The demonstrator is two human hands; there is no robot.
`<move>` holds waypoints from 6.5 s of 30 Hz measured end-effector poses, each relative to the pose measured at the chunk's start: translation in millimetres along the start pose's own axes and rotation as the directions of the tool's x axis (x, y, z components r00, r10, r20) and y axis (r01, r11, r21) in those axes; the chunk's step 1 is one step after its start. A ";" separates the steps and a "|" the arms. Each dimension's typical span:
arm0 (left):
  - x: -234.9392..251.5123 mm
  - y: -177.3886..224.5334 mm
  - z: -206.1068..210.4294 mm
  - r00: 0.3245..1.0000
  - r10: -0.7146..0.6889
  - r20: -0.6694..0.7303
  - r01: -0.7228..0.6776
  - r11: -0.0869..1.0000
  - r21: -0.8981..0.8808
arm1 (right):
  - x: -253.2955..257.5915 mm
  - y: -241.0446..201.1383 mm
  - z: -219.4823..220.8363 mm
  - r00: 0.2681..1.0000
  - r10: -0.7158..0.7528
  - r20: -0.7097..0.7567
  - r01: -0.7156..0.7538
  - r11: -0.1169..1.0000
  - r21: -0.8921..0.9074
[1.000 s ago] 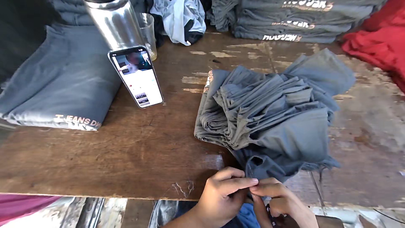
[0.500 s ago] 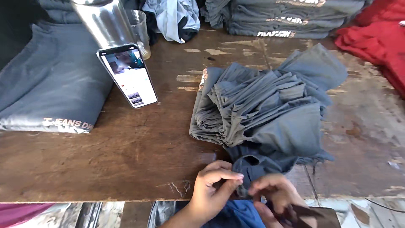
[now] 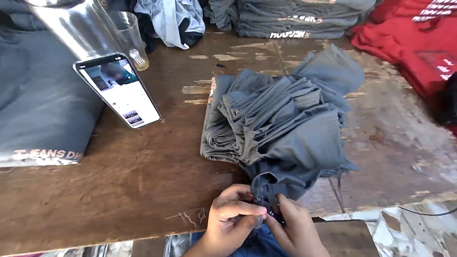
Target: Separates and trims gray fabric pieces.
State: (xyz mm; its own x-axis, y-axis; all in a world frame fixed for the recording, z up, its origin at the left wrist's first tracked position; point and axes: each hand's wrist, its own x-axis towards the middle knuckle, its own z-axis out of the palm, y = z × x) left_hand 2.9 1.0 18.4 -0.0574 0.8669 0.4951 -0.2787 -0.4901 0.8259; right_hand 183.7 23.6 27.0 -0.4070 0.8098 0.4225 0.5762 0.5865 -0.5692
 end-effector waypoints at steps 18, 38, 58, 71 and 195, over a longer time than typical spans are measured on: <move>3.4 1.0 -6.3 0.961 -0.215 -0.173 0.177 0.961 -0.212 | -4.8 -3.2 8.9 0.999 0.025 -0.027 -0.025 1.000 0.005; 1.1 2.2 -0.2 0.967 -0.162 -0.198 0.145 0.985 -0.096 | 12.5 -12.7 7.6 0.982 0.093 -0.161 -0.025 0.925 0.380; 1.0 -2.1 11.4 0.992 0.027 -0.119 0.013 0.946 0.324 | 15.2 -24.0 4.5 0.964 -0.009 -0.264 0.106 0.928 0.356; 2.9 0.5 -0.9 0.977 -0.138 -0.160 0.122 0.987 -0.102 | 2.5 11.2 0.6 1.000 0.019 -0.008 -0.019 1.000 0.019; 24.7 59.7 -59.7 0.741 -0.303 0.599 0.035 0.909 0.416 | -11.4 46.9 -44.2 0.992 0.039 0.118 -0.065 0.972 0.227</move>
State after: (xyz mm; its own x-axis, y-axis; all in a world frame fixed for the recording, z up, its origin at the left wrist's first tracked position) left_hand -72.4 -1.4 63.9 0.6167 0.7366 0.2778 0.1438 -0.4523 0.8802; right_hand 246.7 41.3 26.6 -0.4652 0.8277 0.3139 0.4254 0.5201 -0.7406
